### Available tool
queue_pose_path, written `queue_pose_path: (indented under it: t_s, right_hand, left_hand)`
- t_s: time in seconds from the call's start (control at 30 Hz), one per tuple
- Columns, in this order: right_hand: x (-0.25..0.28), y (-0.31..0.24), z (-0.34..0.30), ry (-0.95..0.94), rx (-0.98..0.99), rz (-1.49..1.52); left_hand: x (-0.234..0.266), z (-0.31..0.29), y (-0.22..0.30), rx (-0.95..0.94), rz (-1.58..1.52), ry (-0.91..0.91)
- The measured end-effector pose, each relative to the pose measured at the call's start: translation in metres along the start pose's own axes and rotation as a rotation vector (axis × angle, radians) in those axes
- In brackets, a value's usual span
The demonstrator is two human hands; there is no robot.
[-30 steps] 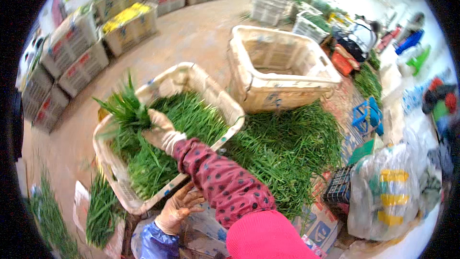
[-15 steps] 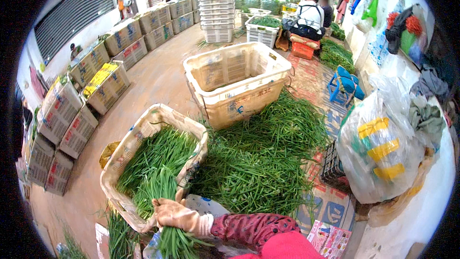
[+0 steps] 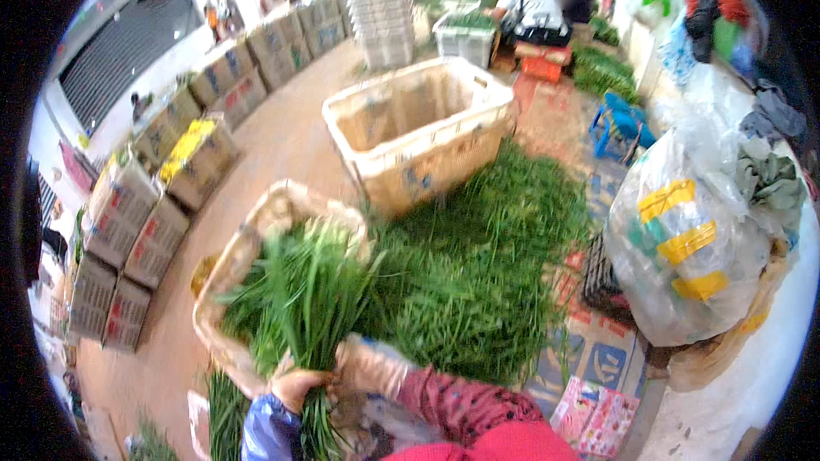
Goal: The person sorts through chives in a plastic crate, cleans the stems by hand, aligns them into a bunch, and ties the bundle with red string.
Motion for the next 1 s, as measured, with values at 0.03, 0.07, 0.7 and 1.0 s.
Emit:
queue_pose_path:
  t_s: [0.03, 0.07, 0.7, 1.0]
  right_hand:
    - [-0.016, -0.004, -0.011, 0.04, 0.045, 0.137]
    - [-0.066, -0.044, -0.017, 0.095, 0.14, 0.289]
    - [0.178, -0.137, -0.096, 1.305, -0.062, -1.202]
    - [-0.003, -0.139, -0.051, 0.339, -0.274, -1.55]
  left_hand:
    - [-0.001, -0.003, 0.005, -0.197, 0.154, -0.025]
    - [0.005, -0.009, -0.016, -0.205, 0.181, -0.08]
    - [-0.034, -0.104, -0.103, 0.559, -0.293, -0.363]
    - [-0.017, -0.135, -0.133, 0.452, -0.142, -0.677]
Point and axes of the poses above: each hand's wrist, its own z-axis towards the middle knuckle, its own x-axis out of the back of the hand, y = z × x, the point moved 7 cm from there along z, towards the middle knuckle, and after that the axes turned 3 degrees about x, right-handed, at the moved point
